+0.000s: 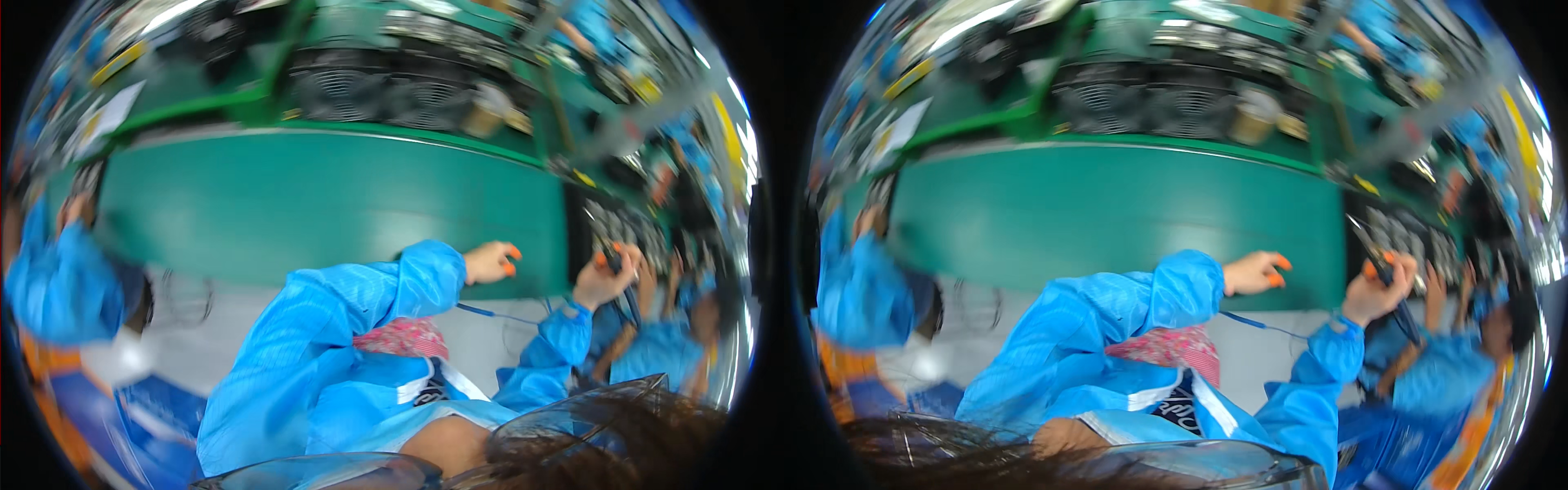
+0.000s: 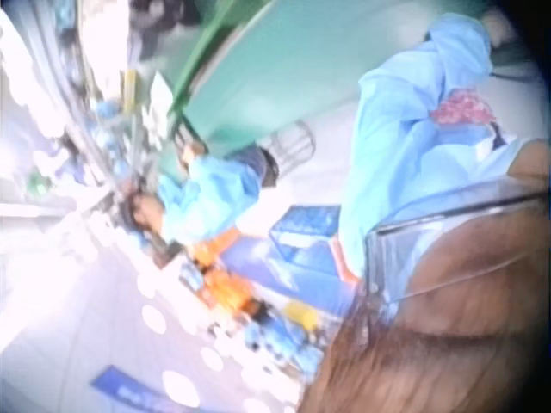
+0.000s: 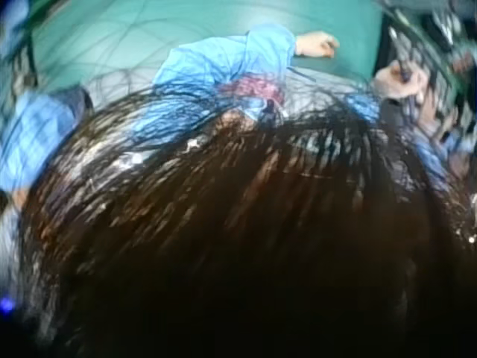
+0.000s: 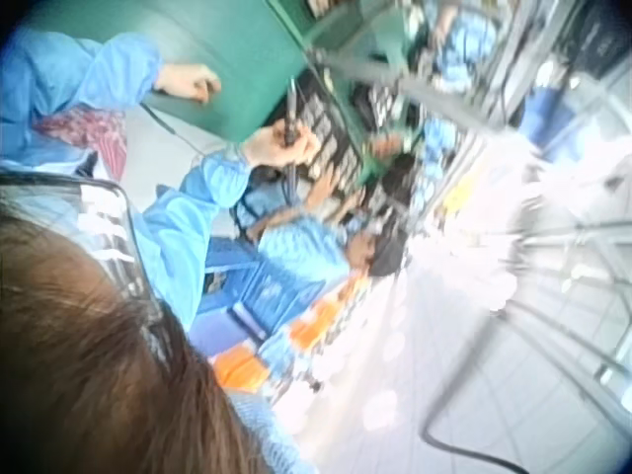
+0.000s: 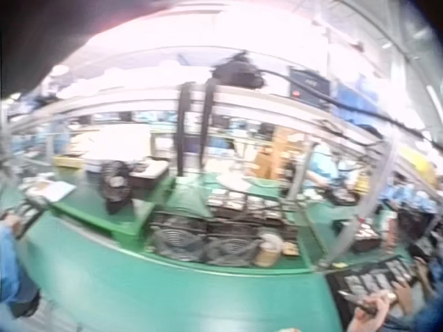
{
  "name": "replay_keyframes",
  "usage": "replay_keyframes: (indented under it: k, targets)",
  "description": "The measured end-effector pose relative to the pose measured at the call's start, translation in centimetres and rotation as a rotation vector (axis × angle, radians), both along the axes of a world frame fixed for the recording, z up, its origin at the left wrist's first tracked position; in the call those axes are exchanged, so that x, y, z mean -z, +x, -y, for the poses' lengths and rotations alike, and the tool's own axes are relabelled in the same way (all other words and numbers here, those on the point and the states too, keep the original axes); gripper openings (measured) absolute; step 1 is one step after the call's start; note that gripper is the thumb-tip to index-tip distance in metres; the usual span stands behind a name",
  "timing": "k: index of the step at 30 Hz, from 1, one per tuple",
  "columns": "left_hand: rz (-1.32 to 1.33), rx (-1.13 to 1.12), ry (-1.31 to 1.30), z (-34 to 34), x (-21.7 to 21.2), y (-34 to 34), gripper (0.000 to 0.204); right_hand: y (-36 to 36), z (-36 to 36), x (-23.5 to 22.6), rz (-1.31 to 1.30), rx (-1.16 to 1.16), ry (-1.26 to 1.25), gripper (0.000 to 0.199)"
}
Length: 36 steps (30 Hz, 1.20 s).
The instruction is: The person solders components onto circuit boards using a soldering iron and solder wire, pushes the tray of boards down the assembly line, and solders additional circuit boards.
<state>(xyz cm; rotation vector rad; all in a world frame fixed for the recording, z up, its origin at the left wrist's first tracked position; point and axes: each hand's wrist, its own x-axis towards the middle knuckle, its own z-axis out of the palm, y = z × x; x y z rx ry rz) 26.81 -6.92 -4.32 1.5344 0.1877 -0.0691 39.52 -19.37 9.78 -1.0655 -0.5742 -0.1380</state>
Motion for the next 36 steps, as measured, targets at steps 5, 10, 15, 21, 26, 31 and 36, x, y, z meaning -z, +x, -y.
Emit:
replay_keyframes:
  k: [5, 10, 15, 21, 26, 31, 36]
  targets:
    - [-0.13, -0.222, 0.122, -6.4, -2.6, -13.1, 0.036, 1.3, -5.9, 5.3, 0.086, -0.101, -0.148, 0.018]
    - [-0.154, -0.816, 0.337, -9.5, -4.2, -25.9, 0.03, 2.6, -9.1, 8.2, -0.022, -0.127, -0.119, 0.02]
    - [-0.095, -1.357, 0.864, -9.5, -2.4, -32.9, 0.023, 1.5, -12.4, 9.7, -0.015, -0.173, -0.07, 0.019]
    - [-0.109, -1.272, 1.212, -8.3, -0.8, -32.2, 0.017, -2.1, -14.0, 9.3, 0.021, -0.218, -0.107, 0.019]
    - [-0.157, -1.233, 1.218, -8.2, -1.3, -31.9, 0.013, -3.5, -14.8, 9.0, 0.023, -0.279, -0.109, 0.018]
    - [-0.15, -1.246, 1.301, -7.9, -1.4, -31.8, 0.014, -3.7, -14.8, 9.0, 0.045, -0.288, -0.117, 0.018]
    - [-0.194, -1.231, 1.316, -7.9, -1.2, -31.8, 0.014, -4.1, -15.2, 8.9, 0.063, -0.295, -0.132, 0.019]
